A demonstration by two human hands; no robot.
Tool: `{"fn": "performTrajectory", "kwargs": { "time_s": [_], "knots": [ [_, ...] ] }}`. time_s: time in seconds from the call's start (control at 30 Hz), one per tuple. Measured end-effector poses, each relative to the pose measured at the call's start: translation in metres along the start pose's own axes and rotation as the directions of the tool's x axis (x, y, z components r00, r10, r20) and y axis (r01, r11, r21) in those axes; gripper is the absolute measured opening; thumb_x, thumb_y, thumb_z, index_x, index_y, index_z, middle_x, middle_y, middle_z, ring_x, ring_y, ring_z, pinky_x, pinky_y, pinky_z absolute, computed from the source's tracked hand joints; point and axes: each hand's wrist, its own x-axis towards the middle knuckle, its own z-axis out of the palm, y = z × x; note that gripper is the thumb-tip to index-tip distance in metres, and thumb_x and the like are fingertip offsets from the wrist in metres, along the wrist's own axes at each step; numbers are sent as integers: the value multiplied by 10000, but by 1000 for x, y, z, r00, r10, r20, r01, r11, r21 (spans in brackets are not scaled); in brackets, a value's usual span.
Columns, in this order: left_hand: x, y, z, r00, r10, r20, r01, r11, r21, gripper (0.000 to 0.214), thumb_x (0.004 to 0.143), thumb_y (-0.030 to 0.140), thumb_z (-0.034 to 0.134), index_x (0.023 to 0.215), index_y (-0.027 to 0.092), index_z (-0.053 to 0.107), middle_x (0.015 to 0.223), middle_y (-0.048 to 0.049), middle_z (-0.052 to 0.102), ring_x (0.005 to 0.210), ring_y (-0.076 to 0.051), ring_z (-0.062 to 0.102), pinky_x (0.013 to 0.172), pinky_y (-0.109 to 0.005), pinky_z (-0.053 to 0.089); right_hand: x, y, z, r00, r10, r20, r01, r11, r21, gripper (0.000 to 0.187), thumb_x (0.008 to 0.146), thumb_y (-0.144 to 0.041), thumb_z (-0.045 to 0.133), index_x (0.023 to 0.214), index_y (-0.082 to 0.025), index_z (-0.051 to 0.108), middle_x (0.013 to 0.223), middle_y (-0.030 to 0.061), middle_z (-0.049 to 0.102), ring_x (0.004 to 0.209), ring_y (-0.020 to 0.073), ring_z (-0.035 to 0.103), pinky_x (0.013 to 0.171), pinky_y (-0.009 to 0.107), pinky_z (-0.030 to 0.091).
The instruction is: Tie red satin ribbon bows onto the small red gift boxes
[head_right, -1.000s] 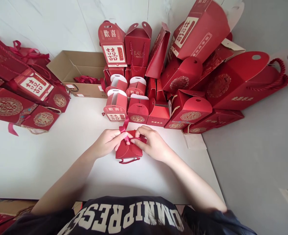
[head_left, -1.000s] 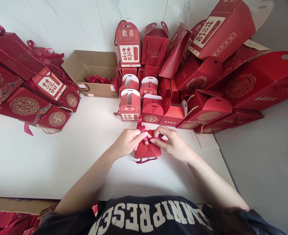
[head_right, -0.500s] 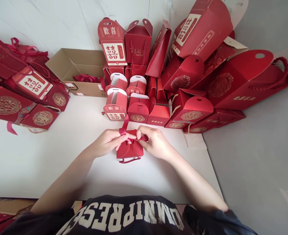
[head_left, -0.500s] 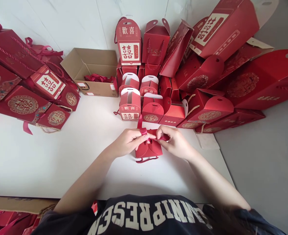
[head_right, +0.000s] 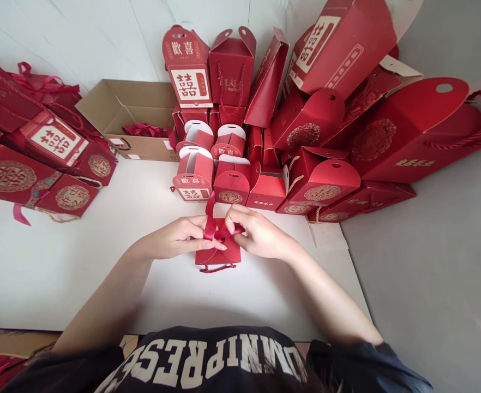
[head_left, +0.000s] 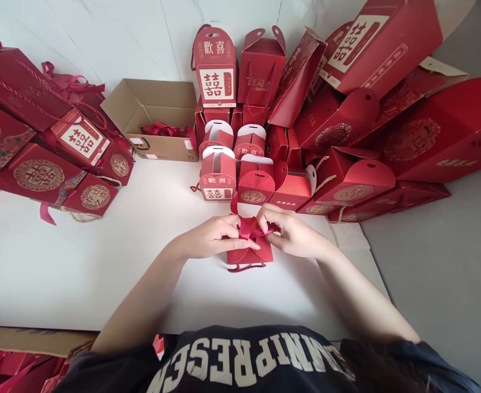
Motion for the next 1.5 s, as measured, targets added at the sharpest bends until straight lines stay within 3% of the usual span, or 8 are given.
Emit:
{"fn": "performTrajectory", "kwargs": {
  "time_s": [0.13,0.2,0.27,0.53,0.93,1.07,1.23,1.5],
  "knots": [
    [1,2,0,995,-32,92,39,996,-84,296,966,374,523,1159,297,734,1145,-62,584,1043,-182,595,940,-289,488,4,-15,-14,978,145,151,-162,981,106,211,837,-88,495,997,-227,490,928,-3,578,732,115,517,621,223,413],
    [2,3,0,995,-35,95,44,995,-92,289,966,360,528,1151,291,738,1171,-62,582,1078,-189,591,971,-300,477,8,-19,-17,967,207,148,-227,966,127,61,942,-230,458,983,-231,504,861,-16,595,701,115,523,644,240,430],
    [2,3,1,995,-35,94,44,995,-88,285,964,357,532,1134,276,747,1165,-64,591,1086,-194,596,980,-305,475,13,-20,-16,955,273,118,-288,948,137,188,993,-382,409,934,-230,503,759,-32,588,629,111,523,617,245,435],
    [5,10,-1,994,-24,108,34,995,-96,282,969,331,523,1145,290,739,1232,-52,598,1138,-194,590,1004,-291,460,21,-19,-9,888,409,210,-441,887,136,241,956,-447,462,894,-219,511,642,-19,665,432,108,547,464,234,424],
    [17,16,-17,981,-97,170,110,991,-71,375,951,446,529,1087,186,762,825,-49,696,651,-112,558,597,-219,423,4,0,-12,943,255,214,-319,877,358,224,904,-404,608,989,-198,583,766,-15,575,663,114,476,604,246,369],
    [18,12,-17,978,-171,121,184,977,-109,435,940,484,529,834,131,762,628,-37,648,531,-95,500,512,-217,365,-3,8,-6,935,318,155,-354,853,383,277,869,-458,650,924,-190,607,678,-49,493,599,98,392,557,245,301],
    [19,10,-10,970,-242,-20,237,962,-134,563,927,508,530,491,152,539,492,-18,550,467,-94,491,488,-224,359,-9,8,-5,920,378,103,-388,840,379,339,816,-488,698,756,-170,595,681,-45,498,621,96,406,579,246,306],
    [19,17,-8,973,-229,-15,222,957,-185,454,902,474,576,613,139,674,567,-43,662,576,-135,614,507,-214,409,-12,1,-7,924,382,34,-377,887,268,261,852,-427,659,805,-198,543,715,-36,564,625,112,478,578,239,359]
  ]
}}
